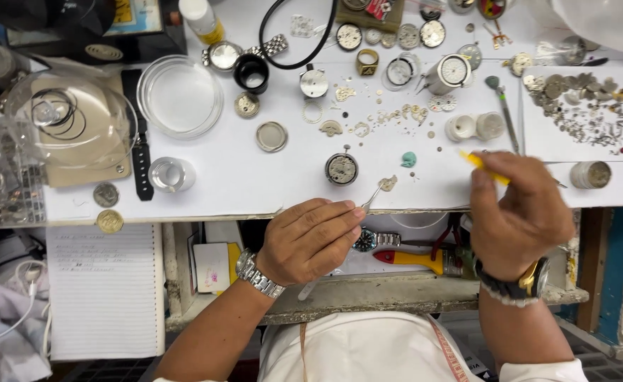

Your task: Repairing and assembling a watch mechanism by manipulating tiny gears and components with tweezers and specialized tools.

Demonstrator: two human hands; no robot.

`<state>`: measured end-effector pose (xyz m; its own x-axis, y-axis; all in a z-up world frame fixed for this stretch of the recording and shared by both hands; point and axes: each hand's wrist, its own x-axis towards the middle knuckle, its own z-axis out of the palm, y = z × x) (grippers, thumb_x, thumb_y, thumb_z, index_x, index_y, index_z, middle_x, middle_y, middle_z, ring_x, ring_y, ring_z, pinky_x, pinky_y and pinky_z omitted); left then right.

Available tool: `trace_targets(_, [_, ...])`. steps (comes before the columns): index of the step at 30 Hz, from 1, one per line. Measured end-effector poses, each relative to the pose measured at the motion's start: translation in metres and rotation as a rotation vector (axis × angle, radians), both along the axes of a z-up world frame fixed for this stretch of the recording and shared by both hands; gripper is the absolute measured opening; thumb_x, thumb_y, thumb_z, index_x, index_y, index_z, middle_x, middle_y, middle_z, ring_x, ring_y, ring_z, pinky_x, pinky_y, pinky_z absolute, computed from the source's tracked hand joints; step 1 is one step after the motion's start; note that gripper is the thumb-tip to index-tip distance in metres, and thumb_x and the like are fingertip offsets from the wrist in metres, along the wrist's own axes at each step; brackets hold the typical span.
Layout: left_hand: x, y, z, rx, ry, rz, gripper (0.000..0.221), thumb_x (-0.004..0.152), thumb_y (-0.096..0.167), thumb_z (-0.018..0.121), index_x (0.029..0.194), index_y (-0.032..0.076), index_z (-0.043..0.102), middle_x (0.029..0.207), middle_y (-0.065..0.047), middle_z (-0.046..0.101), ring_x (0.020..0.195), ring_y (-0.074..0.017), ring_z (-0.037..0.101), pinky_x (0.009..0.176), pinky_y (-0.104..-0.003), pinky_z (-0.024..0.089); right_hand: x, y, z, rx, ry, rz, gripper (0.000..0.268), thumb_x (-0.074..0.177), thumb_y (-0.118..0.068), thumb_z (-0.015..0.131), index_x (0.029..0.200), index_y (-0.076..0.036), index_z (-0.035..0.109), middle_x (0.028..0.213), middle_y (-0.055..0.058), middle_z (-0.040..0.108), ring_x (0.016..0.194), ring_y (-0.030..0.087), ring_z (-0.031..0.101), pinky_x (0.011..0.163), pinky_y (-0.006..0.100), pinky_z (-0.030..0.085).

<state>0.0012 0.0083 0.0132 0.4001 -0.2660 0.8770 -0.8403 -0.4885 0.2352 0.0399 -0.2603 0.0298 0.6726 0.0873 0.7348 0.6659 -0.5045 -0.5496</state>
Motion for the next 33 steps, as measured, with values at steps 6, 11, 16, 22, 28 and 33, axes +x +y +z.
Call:
trace_targets(6, [0.000,-0.003,-0.003,0.021,0.012,-0.001,0.009,0.096,0.002,0.073,0.090,0.006,0.069,0.107,-0.012,0.076,0.097,-0.0235,0.078,0.081,-0.034,0.065,-0.023,0.037,0.012,-0.080,0.122,0.207,0.010,0.092,0.011,0.070,0.102,0.011,0.068,0.094,0.026,0.074,0.081,0.031,0.076,0.072,0.037,0.063])
trace_targets(11, [0.001,-0.008,-0.011,-0.060,-0.059,0.064,0.006,0.096,0.008,0.069,0.092,0.009,0.072,0.099,-0.011,0.080,0.091,-0.0226,0.079,0.084,-0.036,0.065,-0.021,0.045,0.013,0.046,0.157,0.181,0.011,0.084,0.015,0.078,0.093,0.012,0.074,0.085,0.026,0.073,0.078,0.039,0.075,0.069,0.042,0.059])
trace_targets(16, [0.001,-0.008,-0.012,-0.063,-0.067,0.067,0.006,0.096,0.008,0.069,0.093,0.009,0.073,0.099,-0.011,0.081,0.092,-0.0222,0.079,0.085,-0.036,0.065,-0.022,0.048,0.013,0.022,0.157,0.159,0.009,0.085,0.012,0.080,0.092,0.009,0.075,0.085,0.023,0.074,0.078,0.038,0.075,0.069,0.042,0.060])
trace_targets(22, [0.000,-0.009,-0.013,-0.068,-0.051,0.067,0.005,0.096,0.008,0.069,0.094,0.010,0.074,0.099,-0.010,0.081,0.092,-0.0224,0.079,0.085,-0.036,0.065,-0.023,0.047,0.012,0.025,0.175,0.150,0.009,0.085,0.010,0.080,0.093,0.008,0.075,0.086,0.023,0.075,0.079,0.038,0.075,0.069,0.041,0.060])
trace_targets(28, [-0.001,-0.008,-0.012,-0.062,-0.031,0.069,0.006,0.097,0.008,0.069,0.093,0.010,0.073,0.100,-0.010,0.081,0.093,-0.0220,0.079,0.086,-0.036,0.064,-0.023,0.047,0.012,0.010,0.184,0.148,0.010,0.087,0.008,0.081,0.095,0.007,0.076,0.087,0.022,0.075,0.080,0.038,0.075,0.068,0.041,0.060])
trace_targets(33, [-0.001,-0.008,-0.014,-0.056,-0.032,0.070,0.007,0.097,0.008,0.068,0.094,0.011,0.073,0.100,-0.010,0.081,0.093,-0.0213,0.079,0.087,-0.036,0.064,-0.023,0.047,0.012,0.019,0.193,0.145,0.009,0.087,0.007,0.081,0.095,0.006,0.076,0.088,0.022,0.076,0.081,0.037,0.075,0.068,0.040,0.061])
